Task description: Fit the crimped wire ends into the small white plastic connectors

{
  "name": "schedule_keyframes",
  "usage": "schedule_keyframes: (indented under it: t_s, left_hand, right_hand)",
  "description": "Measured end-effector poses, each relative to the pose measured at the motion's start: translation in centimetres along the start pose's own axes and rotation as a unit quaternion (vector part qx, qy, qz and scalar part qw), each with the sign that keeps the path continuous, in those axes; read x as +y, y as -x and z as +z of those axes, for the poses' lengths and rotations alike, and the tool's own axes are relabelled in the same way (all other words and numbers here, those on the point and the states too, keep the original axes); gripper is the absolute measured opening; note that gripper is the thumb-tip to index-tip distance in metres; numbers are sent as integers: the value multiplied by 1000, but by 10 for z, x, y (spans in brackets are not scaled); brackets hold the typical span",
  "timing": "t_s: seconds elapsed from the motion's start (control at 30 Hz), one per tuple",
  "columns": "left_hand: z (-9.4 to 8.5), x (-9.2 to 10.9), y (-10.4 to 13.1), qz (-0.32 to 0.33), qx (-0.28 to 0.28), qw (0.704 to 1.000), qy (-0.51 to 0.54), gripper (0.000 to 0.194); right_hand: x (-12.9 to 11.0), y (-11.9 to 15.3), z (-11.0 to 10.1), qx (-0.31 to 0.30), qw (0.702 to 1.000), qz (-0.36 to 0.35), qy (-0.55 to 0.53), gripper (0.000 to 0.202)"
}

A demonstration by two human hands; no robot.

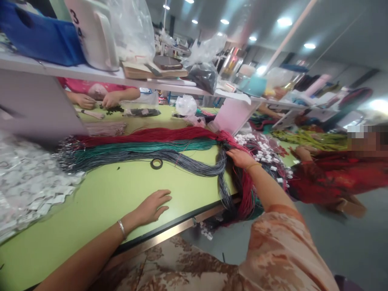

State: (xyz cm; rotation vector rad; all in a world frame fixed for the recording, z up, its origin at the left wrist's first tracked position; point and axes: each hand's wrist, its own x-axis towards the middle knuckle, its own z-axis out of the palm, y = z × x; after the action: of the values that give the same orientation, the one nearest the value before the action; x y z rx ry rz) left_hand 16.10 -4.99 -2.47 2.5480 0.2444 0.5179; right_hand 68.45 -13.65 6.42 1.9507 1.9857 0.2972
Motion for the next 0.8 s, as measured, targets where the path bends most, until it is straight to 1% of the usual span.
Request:
schedule_keyframes:
  t_s: [0.07,0.13,0.2,0.27,0.33,0.4,0.5,0.63,0.7,0.8]
  left_hand:
    - [0,0,0,1,-4,1000,-2,29]
    - [0,0,-1,1,-11,1000,-5,29]
    - [-1,0,-2,2,-16,1000,-8,29]
    - [-2,1,-2,3,-16,1000,-10,28]
    - [-4,2,-3,2,-17,1000,-11,28]
    - [-5,3,-3,0,-19,1000,-12,28]
    - [-6,4,-3,0,-16,1000,-10,29]
    - [-4,2,0,-1,-5,1000,-6,30]
    - [-2,1,1,-6,-8,1000,-6,31]
    - [-1,-1,4,-7,-7,1000,-6,31]
  right_hand:
    - [-6,5,0,-6,999,-32,40,43]
    - [-21,2,-2,-26,998,-31,57,34]
    - [-38,-5,-6,-48,997,4,62,28]
    - [-53,-9,-10,-46,995,50,68,25]
    - [-62,-11,-13,-32,994,76,75,25]
    - [-65,-10,-15,-35,993,83,78,26]
    - [-57,-8,-15,-49,992,71,87,29]
    - [-29,-6,-7,-34,993,27,114,36]
    - [-9,-3,-3,-30,990,39,128,38]
    - [19,-2,1,-13,986,89,140,40]
